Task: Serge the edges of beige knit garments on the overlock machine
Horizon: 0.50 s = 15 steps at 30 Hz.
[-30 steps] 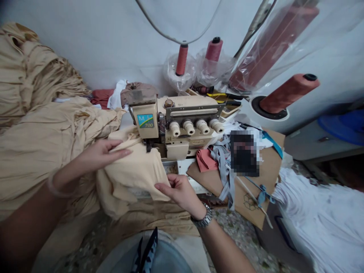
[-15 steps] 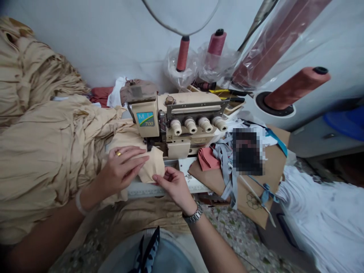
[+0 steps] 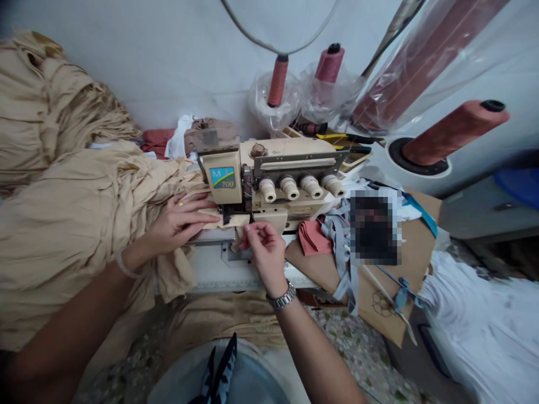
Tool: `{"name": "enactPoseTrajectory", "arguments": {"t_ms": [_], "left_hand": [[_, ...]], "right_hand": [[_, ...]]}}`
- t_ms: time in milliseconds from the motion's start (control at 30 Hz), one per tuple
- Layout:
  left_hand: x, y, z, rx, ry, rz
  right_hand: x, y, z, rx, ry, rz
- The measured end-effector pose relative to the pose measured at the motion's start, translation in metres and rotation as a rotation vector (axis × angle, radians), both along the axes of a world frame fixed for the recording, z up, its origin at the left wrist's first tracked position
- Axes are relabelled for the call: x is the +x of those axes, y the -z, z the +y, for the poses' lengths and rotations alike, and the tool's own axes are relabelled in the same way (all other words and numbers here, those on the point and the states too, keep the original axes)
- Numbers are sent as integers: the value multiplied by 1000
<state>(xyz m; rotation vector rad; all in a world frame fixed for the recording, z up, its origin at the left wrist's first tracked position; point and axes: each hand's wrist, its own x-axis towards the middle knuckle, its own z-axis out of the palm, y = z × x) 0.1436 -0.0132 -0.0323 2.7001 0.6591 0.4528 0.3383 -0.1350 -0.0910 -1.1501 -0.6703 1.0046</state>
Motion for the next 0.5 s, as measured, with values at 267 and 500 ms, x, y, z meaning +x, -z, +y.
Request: {"name": "enactPoseTrajectory", "arguments": {"t_ms": [267, 500], "left_hand": [[-7, -7, -69, 175, -407, 76], [-6, -11, -67, 252, -225, 77]], "right_hand": [[-44, 9, -18, -41, -437, -82], [-68, 12, -15, 1, -503, 32]]}}
